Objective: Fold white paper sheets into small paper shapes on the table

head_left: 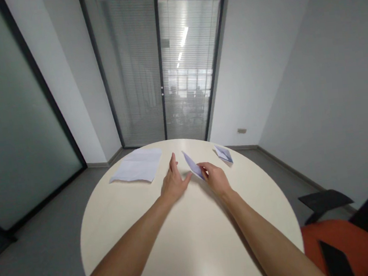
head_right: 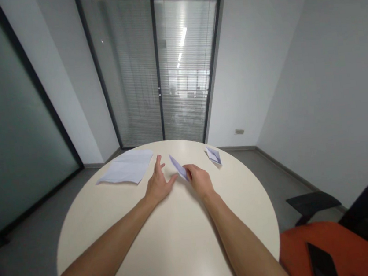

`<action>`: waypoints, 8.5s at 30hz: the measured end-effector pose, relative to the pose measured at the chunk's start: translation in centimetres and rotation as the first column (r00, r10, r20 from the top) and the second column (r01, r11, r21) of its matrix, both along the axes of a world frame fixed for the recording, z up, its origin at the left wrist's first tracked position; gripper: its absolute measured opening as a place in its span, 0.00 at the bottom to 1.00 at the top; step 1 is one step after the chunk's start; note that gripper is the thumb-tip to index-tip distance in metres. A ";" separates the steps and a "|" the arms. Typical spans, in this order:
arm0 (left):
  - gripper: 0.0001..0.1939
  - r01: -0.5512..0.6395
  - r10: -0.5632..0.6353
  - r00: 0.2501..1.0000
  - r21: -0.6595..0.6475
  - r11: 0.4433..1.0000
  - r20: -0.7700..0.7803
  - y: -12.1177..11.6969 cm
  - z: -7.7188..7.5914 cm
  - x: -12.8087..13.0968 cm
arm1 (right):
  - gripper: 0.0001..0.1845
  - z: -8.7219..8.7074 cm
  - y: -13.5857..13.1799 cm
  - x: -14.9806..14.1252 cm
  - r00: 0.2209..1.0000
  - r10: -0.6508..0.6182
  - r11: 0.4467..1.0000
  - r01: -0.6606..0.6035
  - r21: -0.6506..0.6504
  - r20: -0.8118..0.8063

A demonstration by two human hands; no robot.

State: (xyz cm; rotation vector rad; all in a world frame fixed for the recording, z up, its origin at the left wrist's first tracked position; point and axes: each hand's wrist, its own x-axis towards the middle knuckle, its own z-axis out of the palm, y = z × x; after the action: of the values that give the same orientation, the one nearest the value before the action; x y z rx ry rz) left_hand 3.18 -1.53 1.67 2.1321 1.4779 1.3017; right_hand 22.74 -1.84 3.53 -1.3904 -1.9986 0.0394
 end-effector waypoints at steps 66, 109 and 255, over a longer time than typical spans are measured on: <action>0.15 0.383 0.052 0.676 -0.411 0.827 0.735 3.1 -0.8 -1.4 | 0.14 -2.3 2.6 1.2 0.588 0.012 0.955 -0.247 -0.166 -0.809; 0.07 0.238 -0.123 0.904 -0.245 0.940 0.409 2.6 -1.2 -0.9 | 0.15 -1.3 0.8 0.3 0.944 0.309 0.950 -0.313 0.017 0.114; 0.23 0.362 -0.384 0.838 -0.132 0.923 -0.387 1.2 -0.7 -4.2 | 0.18 -1.2 -0.2 0.8 0.880 0.455 0.880 -0.422 -0.217 0.134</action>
State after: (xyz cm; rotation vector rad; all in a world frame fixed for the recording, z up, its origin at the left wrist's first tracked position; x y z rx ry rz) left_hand -1.03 -0.30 0.92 2.5972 1.1109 0.6993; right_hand 23.56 -2.03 2.33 -1.0419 -2.4865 0.3185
